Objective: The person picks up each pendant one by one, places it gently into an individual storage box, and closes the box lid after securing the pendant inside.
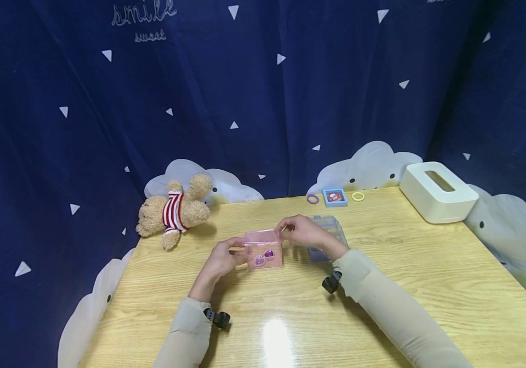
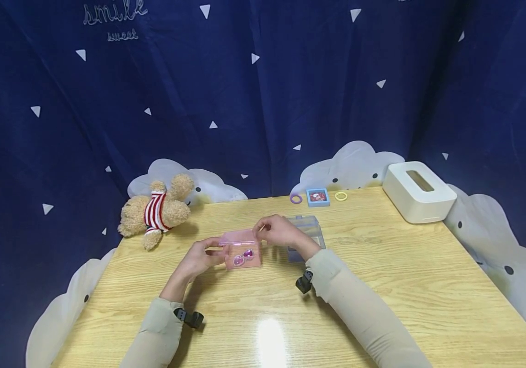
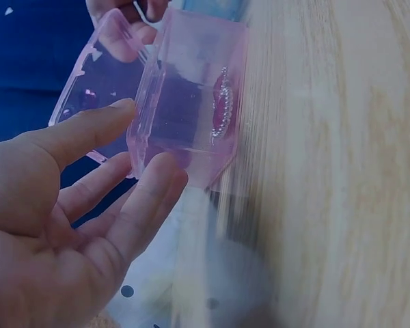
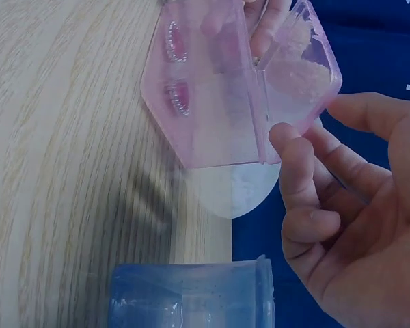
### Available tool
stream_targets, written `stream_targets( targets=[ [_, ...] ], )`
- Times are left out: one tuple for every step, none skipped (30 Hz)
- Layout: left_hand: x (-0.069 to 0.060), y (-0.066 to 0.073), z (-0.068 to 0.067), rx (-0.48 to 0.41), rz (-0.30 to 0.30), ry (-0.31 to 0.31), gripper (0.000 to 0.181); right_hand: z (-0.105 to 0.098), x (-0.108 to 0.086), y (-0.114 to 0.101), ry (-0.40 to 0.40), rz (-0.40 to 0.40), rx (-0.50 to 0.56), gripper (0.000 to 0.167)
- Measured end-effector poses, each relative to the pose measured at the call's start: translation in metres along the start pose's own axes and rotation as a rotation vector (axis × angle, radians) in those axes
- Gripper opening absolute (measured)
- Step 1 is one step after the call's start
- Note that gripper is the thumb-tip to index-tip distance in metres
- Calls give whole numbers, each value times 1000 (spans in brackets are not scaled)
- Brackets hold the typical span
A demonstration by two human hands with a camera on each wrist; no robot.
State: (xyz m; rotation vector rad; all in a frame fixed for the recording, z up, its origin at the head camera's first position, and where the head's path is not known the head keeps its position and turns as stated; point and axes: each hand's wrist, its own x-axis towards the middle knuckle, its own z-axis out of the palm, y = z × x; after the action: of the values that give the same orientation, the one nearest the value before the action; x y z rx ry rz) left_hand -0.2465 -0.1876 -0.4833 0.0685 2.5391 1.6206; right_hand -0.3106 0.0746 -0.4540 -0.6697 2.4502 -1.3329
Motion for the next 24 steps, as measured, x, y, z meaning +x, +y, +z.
stream_targets(
  targets=[
    [0, 0, 0, -8, 6, 0, 45, 0, 0, 0, -2, -5, -10, 17],
    [0, -1, 0, -13, 7, 3, 44, 0, -1, -1, -2, -10, -27, 17],
    [0, -1, 1, -20, 7, 6, 44, 0, -1, -1, -2, -14, -40, 17],
    [0, -2, 1, -26, 10, 7, 45, 0, -1, -1, 0, -19, -56, 17],
    [0, -2, 1, -41, 8, 8, 47, 0, -1, -1, 2, -23, -74, 17],
    [1, -2, 1, -57, 4, 7, 50, 0, -1, -1, 0, -28, -90, 16],
    [1, -3, 0, -72, 1, 5, 53, 1, -1, -1, -2, -36, -108, 16],
    [1, -3, 0, -86, -3, 2, 57, 1, -1, -1, -5, -45, -125, 17],
    [1, -3, 0, -101, -5, -6, 61, 1, -1, -1, -8, -54, -139, 17],
    [2, -3, -1, -112, 0, -18, 63, 1, -1, 0, -10, -65, -155, 17],
    [2, -3, -1, -126, -2, -30, 66, 1, -1, 0, -12, -76, -165, 17],
    [1, -2, -2, -131, -2, -42, 67, 2, -1, 1, -14, -86, -173, 18],
    [1, -2, -3, -132, 2, -55, 67, 2, 0, 1, -12, -97, -184, 18],
    [1, -3, -3, -136, 5, -67, 66, 2, 0, 2, -11, -105, -193, 18],
    [1, -3, -4, -140, 8, -79, 65, 3, 0, 3, -9, -113, -204, 18],
    [1, -3, -4, -147, 10, -90, 65, 3, 1, 3, -7, -120, -217, 18],
    [1, -3, -4, -155, 7, -99, 65, 3, 1, 4, -7, -126, -228, 18],
    [1, -3, -5, -160, 7, -108, 64, 4, 1, 5, -8, -130, -240, 18],
    [1, -4, -5, -166, 12, -117, 64, 4, 1, 5, -9, -133, -250, 18],
    [1, -4, -5, -173, 14, -125, 63, 4, 1, 6, -14, -134, -255, 19],
    [1, -4, -5, -178, 16, -132, 63, 4, 1, 6, -15, -142, -264, 20],
    [1, -4, -5, -182, 17, -139, 62, 4, 1, 6, -18, -148, -270, 20],
    [1, -4, -5, -183, 18, -144, 62, 5, 1, 6, -21, -154, -274, 21],
    [1, -4, -5, -186, 17, -147, 62, 5, 0, 6, -23, -158, -276, 22]
  ],
)
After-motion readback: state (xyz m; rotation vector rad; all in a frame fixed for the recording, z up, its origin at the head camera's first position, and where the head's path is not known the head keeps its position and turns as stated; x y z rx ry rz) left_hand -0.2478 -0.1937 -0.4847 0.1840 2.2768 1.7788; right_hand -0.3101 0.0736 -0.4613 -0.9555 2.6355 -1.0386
